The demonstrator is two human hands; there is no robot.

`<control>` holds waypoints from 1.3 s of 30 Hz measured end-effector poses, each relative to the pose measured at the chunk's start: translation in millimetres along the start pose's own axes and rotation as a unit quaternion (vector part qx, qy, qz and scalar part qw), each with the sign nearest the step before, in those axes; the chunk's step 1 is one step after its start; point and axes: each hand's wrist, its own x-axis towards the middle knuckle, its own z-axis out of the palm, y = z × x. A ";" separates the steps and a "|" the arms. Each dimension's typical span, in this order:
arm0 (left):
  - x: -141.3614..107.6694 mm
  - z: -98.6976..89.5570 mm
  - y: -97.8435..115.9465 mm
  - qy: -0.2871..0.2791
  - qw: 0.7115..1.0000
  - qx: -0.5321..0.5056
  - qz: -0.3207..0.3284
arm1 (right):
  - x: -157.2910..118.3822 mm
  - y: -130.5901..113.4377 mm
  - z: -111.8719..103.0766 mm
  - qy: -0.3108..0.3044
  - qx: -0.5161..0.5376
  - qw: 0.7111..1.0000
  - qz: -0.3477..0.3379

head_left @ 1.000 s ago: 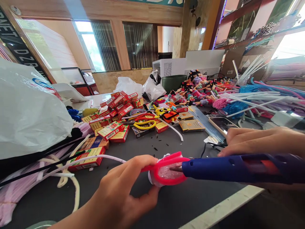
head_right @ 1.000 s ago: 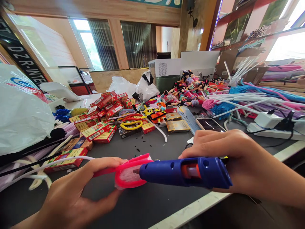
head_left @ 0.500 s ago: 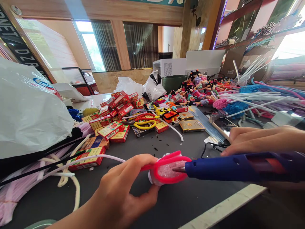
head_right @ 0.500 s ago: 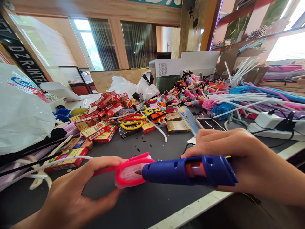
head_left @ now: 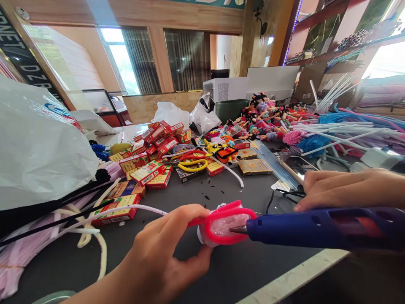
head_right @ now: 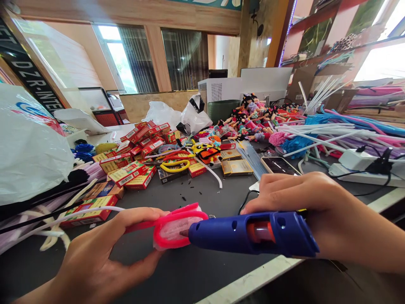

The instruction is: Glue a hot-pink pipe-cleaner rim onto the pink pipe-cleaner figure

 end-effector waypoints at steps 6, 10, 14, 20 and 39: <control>-3.4 0.8 -2.2 0.006 1.000 -0.013 -0.001 | -3.7 2.4 -3.3 0.005 -0.037 0.999 0.004; -9.1 7.6 -5.1 0.030 0.999 -0.039 -0.010 | -6.3 5.4 -4.4 0.021 -0.031 0.999 0.007; -10.0 8.7 -5.4 0.014 0.999 -0.048 -0.011 | -4.8 5.9 -3.4 0.027 -0.012 0.999 0.016; -10.2 9.7 -5.8 0.026 0.999 -0.040 -0.021 | -3.8 1.7 1.2 0.008 -0.007 1.000 0.021; -8.6 8.0 -4.4 0.011 0.998 -0.056 -0.020 | -2.2 0.1 2.5 -0.004 0.035 0.998 0.049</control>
